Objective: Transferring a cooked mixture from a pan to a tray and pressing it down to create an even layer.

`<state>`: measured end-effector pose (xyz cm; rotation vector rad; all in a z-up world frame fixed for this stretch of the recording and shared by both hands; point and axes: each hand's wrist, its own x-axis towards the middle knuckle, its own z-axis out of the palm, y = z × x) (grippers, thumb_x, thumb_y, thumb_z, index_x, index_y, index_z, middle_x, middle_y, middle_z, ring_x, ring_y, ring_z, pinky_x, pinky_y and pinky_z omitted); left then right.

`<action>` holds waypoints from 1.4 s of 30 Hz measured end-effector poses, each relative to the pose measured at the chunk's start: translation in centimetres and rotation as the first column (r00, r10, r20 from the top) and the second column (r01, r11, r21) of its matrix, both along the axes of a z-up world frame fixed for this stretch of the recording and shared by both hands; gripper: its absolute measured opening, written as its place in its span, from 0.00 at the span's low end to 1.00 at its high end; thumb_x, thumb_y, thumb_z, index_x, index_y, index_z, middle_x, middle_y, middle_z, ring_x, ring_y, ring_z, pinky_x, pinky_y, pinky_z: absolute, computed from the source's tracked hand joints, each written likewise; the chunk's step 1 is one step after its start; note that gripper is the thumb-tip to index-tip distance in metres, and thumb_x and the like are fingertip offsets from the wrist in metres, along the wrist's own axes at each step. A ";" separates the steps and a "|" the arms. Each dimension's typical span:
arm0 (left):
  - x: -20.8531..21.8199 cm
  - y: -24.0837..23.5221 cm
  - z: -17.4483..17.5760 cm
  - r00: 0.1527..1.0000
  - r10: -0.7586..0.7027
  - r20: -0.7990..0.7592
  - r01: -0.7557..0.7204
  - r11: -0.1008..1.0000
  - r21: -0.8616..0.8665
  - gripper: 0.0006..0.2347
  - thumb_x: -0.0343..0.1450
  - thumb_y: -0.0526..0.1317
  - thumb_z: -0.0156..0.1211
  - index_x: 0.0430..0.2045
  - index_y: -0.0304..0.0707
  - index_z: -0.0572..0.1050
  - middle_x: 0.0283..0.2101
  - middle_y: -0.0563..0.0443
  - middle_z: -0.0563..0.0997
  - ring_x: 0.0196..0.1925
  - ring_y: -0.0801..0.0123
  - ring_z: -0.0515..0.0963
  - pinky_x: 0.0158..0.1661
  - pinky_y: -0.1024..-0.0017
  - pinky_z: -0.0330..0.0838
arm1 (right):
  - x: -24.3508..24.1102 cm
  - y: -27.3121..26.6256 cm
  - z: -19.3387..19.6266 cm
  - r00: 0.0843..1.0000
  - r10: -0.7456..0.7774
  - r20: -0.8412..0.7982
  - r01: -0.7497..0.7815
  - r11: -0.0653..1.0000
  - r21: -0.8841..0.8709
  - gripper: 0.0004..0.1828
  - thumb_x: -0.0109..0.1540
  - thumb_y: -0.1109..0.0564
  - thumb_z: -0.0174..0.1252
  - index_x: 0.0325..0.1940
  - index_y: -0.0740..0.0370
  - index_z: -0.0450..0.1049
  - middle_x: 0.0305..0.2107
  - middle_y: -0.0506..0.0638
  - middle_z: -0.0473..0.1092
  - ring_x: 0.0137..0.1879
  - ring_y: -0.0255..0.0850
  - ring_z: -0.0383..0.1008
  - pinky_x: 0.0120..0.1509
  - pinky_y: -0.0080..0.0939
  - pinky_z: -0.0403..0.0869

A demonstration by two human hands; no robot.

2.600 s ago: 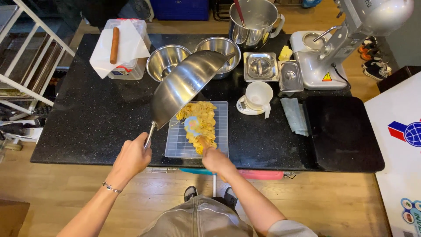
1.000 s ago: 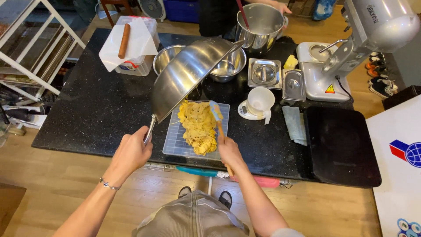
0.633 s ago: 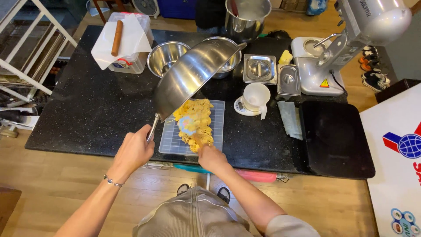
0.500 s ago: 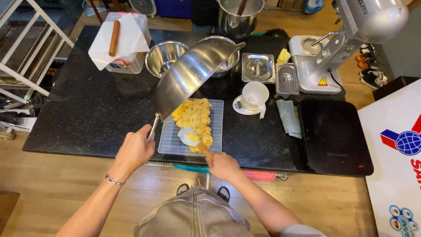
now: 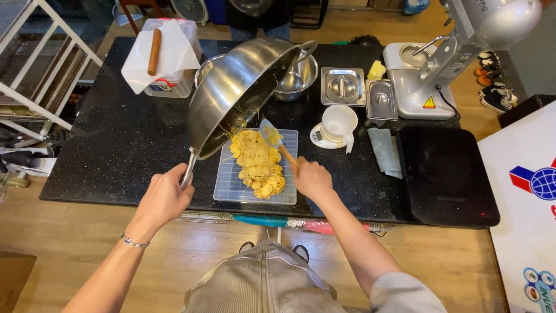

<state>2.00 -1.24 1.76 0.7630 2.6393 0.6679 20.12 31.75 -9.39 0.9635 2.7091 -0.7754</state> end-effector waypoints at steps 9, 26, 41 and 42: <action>1.4 -1.8 0.4 1.000 0.004 0.024 -0.003 0.999 -0.042 0.02 0.70 0.30 0.68 0.31 0.36 0.80 0.17 0.36 0.80 0.26 0.50 0.84 0.34 0.60 0.78 | -5.1 2.4 -2.8 0.991 0.131 -0.007 -0.127 0.970 0.209 0.21 0.74 0.46 0.53 0.45 0.60 0.87 0.37 0.65 0.86 0.48 0.70 0.90 0.52 0.70 0.87; 0.7 0.0 -3.1 0.995 0.066 0.082 -0.072 0.994 0.078 0.02 0.71 0.29 0.64 0.29 0.34 0.78 0.16 0.39 0.80 0.26 0.49 0.85 0.35 0.60 0.79 | 1.0 1.1 6.1 0.926 0.355 -0.129 -0.335 0.930 0.153 0.14 0.73 0.44 0.61 0.58 0.43 0.87 0.48 0.55 0.86 0.53 0.69 0.88 0.61 0.67 0.85; 0.7 0.1 -8.2 0.911 0.117 0.396 -0.259 0.909 0.327 0.06 0.70 0.26 0.60 0.26 0.37 0.73 0.08 0.43 0.71 0.08 0.59 0.74 0.18 0.67 0.71 | 2.2 3.5 19.5 0.901 0.224 -0.371 -0.131 0.957 0.260 0.14 0.76 0.41 0.61 0.60 0.42 0.87 0.37 0.54 0.85 0.50 0.65 0.88 0.56 0.65 0.82; 0.9 -0.1 -8.6 0.867 0.064 0.495 -0.291 0.871 0.395 0.07 0.71 0.23 0.58 0.29 0.35 0.71 0.07 0.43 0.70 0.03 0.62 0.71 0.09 0.71 0.65 | 2.1 3.5 20.3 0.896 0.214 -0.390 -0.118 0.959 0.256 0.15 0.76 0.40 0.60 0.59 0.42 0.87 0.35 0.55 0.84 0.50 0.65 0.87 0.57 0.65 0.81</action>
